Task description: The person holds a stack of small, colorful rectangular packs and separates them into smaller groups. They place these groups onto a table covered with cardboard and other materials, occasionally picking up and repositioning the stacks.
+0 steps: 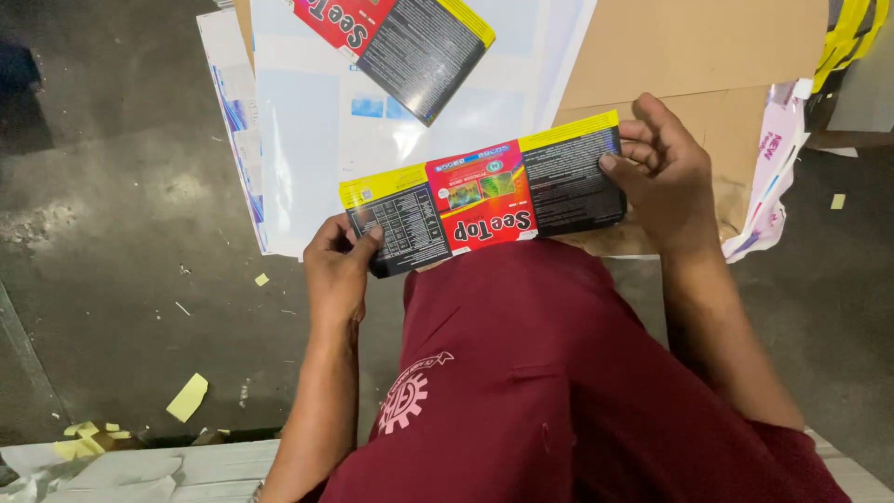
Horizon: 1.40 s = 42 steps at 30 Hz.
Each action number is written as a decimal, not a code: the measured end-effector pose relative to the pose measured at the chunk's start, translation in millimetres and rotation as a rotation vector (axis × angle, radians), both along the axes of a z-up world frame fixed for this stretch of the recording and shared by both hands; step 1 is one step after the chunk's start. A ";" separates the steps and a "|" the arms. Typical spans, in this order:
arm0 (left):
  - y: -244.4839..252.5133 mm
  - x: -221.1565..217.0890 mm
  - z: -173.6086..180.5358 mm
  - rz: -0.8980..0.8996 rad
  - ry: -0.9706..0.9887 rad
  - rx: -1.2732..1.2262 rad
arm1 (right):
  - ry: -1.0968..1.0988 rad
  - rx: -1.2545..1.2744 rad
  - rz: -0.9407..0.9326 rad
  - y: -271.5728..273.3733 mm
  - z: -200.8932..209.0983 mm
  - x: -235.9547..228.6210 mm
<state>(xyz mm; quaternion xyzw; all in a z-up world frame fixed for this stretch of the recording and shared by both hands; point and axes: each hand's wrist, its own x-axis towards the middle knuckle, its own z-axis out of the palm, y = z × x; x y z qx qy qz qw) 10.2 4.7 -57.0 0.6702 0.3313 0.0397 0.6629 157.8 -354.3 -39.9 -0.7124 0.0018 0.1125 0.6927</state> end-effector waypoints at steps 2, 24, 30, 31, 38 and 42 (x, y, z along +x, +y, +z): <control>-7.2 6.9 18.7 -0.013 -0.035 -0.055 | 0.012 -0.010 0.043 -3.8 4.0 2.8; -15.0 50.2 21.0 -0.097 -0.019 0.120 | -0.106 -0.055 0.094 -22.3 2.5 40.7; -9.8 50.2 13.7 -0.114 -0.187 -0.116 | -0.058 -0.156 0.077 -23.9 15.5 48.9; -7.7 47.2 12.3 -0.093 -0.178 -0.101 | -0.051 -0.142 0.100 -19.0 17.9 47.2; -12.4 53.8 13.6 -0.043 -0.183 -0.179 | 0.032 0.045 0.188 -25.9 30.4 51.2; -9.1 56.0 9.7 0.021 -0.171 -0.125 | 0.207 0.230 0.160 -35.6 15.9 51.2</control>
